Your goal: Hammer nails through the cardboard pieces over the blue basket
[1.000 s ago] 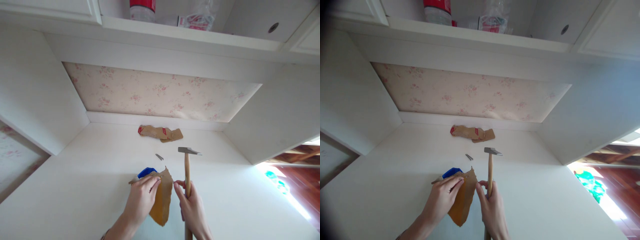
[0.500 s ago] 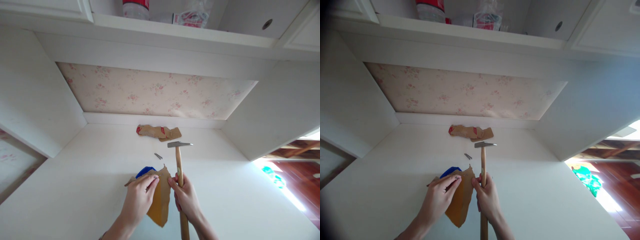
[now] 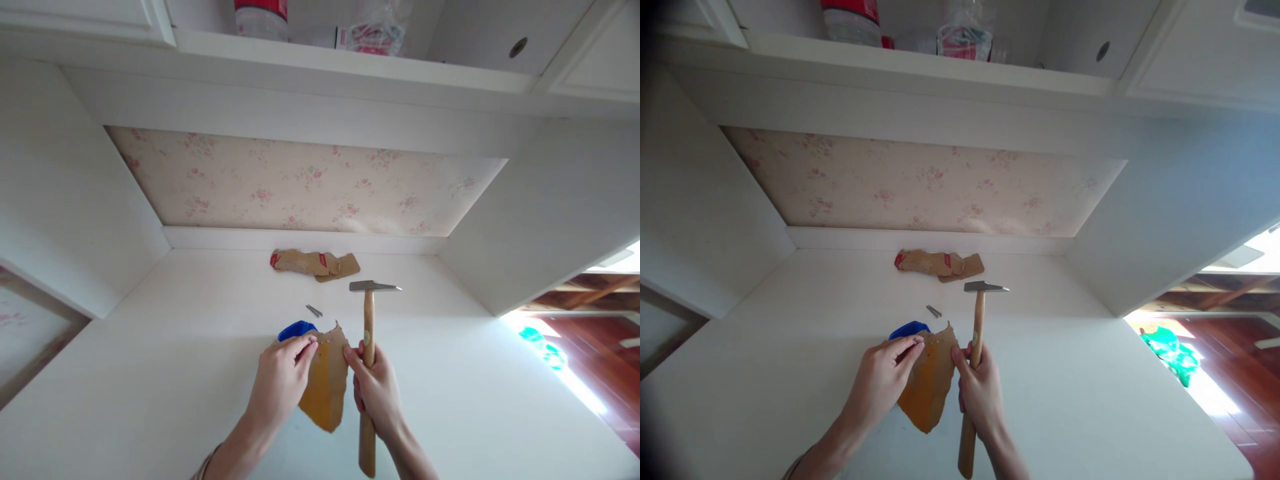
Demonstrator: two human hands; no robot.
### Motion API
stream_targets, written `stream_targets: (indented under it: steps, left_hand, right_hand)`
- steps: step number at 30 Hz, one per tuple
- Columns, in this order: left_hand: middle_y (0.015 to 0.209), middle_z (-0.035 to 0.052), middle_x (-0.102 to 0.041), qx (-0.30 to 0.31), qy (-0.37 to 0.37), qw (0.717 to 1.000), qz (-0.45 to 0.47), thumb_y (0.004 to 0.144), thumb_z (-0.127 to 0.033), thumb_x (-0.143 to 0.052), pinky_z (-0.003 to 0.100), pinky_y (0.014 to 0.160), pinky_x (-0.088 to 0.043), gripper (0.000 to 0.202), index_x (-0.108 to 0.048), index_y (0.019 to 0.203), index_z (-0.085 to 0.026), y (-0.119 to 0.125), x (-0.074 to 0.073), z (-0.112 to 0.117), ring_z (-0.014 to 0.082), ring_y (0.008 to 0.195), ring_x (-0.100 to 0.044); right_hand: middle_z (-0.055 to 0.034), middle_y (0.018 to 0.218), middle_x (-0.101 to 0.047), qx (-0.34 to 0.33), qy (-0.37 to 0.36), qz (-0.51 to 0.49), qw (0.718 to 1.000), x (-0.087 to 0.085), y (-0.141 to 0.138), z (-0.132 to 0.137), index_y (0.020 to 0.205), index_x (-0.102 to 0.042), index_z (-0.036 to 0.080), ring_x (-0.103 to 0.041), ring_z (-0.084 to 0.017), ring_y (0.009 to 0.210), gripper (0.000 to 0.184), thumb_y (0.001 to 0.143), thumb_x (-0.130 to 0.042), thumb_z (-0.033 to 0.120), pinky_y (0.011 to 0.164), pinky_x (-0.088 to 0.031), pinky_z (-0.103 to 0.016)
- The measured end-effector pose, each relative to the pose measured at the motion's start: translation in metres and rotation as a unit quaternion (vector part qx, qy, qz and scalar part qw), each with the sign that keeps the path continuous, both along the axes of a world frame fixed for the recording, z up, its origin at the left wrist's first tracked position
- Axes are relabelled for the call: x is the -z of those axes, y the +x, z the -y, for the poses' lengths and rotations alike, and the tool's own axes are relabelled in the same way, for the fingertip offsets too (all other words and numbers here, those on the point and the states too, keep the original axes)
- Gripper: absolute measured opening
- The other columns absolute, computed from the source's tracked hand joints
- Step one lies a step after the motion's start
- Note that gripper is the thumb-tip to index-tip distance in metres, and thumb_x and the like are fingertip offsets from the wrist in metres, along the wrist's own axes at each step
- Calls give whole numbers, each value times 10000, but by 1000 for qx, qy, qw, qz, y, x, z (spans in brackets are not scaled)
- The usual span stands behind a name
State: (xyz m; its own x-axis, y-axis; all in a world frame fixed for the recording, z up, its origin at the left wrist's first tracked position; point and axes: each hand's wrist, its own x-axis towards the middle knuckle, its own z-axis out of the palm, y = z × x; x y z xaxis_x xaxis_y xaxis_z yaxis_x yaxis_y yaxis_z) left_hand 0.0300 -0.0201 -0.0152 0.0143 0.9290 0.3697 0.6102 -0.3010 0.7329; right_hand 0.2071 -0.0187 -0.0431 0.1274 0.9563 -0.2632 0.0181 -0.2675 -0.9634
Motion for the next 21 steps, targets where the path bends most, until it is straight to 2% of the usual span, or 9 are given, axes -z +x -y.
stream_targets:
  steps: [11,17,21]
  left_hand:
    - [931,17,-785,-4,-21,1000,15,937,-279,-573,223,724,-611,171,-734,954,-223,-1,3,3,170,789,-752]
    - [947,37,-777,30,4,1000,-7,948,-219,-548,277,779,-612,170,-718,950,-222,4,9,10,187,837,-744]
    - [935,41,-777,28,18,999,-15,943,-193,-550,301,786,-615,159,-708,959,-210,6,14,10,191,833,-744]
  right_hand:
    - [167,360,-362,22,-10,-21,999,7,-2,4,811,-381,266,-287,-43,240,397,837,-620,582,251,-203,-142]
    - [170,367,-351,11,-28,-16,999,8,-6,11,806,-384,266,-279,-42,247,375,854,-607,563,238,-214,-135]
    - [172,386,-347,3,-33,-3,999,9,-6,15,811,-395,266,-294,-45,250,354,867,-602,547,231,-225,-134]
